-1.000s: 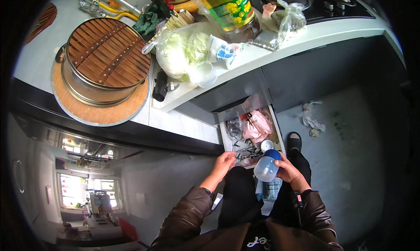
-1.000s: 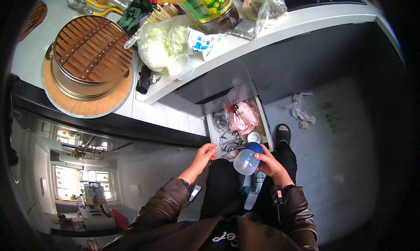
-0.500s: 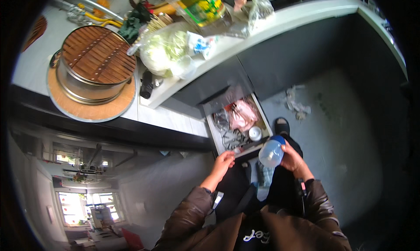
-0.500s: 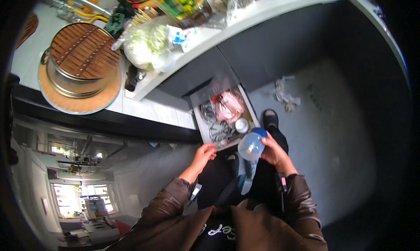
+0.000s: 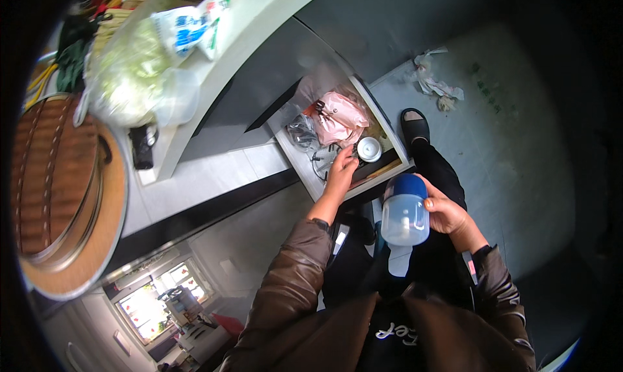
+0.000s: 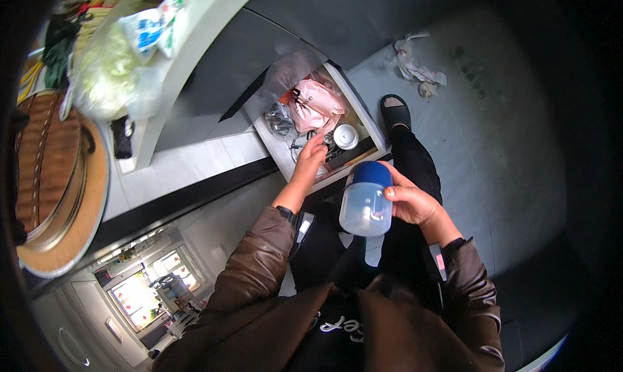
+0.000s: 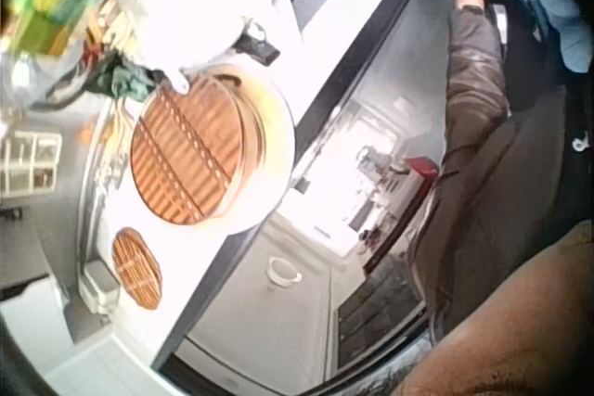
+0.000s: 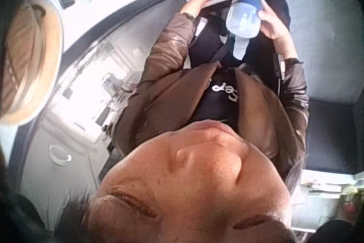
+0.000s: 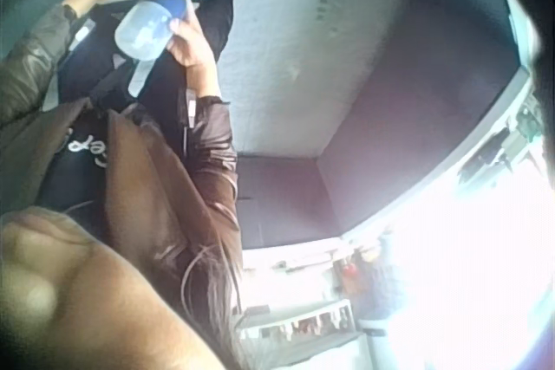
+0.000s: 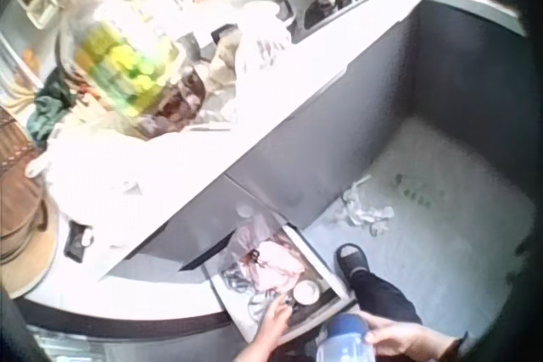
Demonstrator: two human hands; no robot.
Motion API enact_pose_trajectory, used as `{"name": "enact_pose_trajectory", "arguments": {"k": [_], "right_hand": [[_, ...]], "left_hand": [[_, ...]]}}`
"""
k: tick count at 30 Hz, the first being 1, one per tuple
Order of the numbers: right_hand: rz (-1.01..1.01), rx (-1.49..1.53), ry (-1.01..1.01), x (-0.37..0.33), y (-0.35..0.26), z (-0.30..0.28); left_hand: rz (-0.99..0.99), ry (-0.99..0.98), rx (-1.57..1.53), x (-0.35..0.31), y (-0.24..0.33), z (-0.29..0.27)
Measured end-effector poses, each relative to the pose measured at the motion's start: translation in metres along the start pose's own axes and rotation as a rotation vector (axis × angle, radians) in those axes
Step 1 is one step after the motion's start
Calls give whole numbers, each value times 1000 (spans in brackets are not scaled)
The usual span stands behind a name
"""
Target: The person sits on the floor and assembles a small blue and clear plastic container. They open a drawer, retrieve a plastic bag, then pick up the blue lid and clear base, insert a white insert into the base, and screw the lid on. The person repeatedly unscrews and re-screws the lid to check the fit before placing the assembled container back into the drawer.
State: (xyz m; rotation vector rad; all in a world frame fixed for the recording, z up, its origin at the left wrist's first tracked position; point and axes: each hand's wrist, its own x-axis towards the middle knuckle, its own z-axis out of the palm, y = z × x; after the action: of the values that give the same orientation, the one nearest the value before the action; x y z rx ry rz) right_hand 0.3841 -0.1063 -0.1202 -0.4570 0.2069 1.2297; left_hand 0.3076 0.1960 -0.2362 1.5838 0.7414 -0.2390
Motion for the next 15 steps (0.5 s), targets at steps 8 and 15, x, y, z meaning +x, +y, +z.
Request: {"name": "enact_pose_trajectory", "arguments": {"k": [8,15], "right_hand": [[40,108,59,7,-16,-1],[53,129,73,14,-21,-4]], "left_hand": [[59,0,181,148,-24,29],[-177,-43,63,202,-26,39]]}}
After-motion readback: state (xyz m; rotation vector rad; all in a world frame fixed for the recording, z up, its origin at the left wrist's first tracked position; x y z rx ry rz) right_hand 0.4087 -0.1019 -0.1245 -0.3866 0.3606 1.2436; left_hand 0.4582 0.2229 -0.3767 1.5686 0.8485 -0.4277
